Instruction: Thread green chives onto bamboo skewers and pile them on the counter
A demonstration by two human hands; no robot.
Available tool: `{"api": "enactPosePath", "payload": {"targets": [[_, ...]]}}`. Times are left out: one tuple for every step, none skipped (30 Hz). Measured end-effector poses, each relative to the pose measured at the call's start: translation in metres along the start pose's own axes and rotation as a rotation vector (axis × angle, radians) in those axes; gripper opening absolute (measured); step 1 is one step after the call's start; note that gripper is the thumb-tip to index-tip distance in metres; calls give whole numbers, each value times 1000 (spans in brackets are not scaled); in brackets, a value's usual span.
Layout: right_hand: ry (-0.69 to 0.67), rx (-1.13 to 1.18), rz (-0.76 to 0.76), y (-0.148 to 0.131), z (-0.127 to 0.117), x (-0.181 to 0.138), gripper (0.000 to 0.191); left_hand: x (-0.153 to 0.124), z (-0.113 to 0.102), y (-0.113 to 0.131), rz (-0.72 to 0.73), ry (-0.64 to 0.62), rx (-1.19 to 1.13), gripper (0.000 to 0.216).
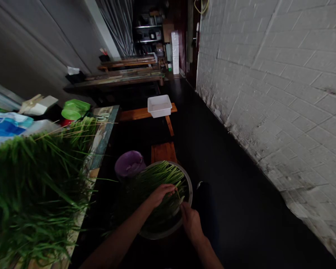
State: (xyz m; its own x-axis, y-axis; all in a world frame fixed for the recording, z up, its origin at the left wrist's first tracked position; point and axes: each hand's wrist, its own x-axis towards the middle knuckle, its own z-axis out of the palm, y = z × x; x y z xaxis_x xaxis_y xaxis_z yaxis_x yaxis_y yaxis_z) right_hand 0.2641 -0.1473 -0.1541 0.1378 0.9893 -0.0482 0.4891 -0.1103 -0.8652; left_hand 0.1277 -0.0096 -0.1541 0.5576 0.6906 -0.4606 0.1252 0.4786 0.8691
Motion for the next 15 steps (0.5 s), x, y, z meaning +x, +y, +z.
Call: {"api": "enactPosePath", "payload": {"targets": [[2,-3,-8,-2,0,0,36,-1,0,1,-4,-2,-10,37],[6,-6,-16,-3,0,1,37,-3,0,1,-11,-6,-19,37],[12,-12,-23,-5,0,1,38,-4,0,1,-19,-11,-27,36],[16,-19,-26,-6,0,1,39,-4,0,1,-26,-15,-39,35],[18,-25,-25,-8,0,1,40,-5,1,1,-32,-15,-55,35],[17,-27,-22,-8,0,2,41,-5,1,1,-36,-9,-74,34],[15,-26,-16,-9,0,2,42,-6,1,1,-34,-2,-95,34],[11,-23,-10,-8,0,2,42,-6,1,1,-29,3,-115,33],[4,-19,-5,-8,0,2,42,-5,1,1,-22,7,-132,33],[-2,-14,-1,-7,0,2,42,-5,1,1,-20,9,-145,33],[-6,-11,1,-6,0,2,42,-5,1,0,-22,10,-152,33],[-9,-9,1,-5,1,2,42,-4,1,-1,-29,9,-154,33],[-12,-9,1,-4,1,3,42,-3,1,-2,-38,6,-150,33],[-15,-8,1,-3,1,3,43,-3,0,-3,-46,2,-141,33],[-16,-8,3,-2,1,3,43,-2,-1,-4,-50,-5,-129,33]]}}
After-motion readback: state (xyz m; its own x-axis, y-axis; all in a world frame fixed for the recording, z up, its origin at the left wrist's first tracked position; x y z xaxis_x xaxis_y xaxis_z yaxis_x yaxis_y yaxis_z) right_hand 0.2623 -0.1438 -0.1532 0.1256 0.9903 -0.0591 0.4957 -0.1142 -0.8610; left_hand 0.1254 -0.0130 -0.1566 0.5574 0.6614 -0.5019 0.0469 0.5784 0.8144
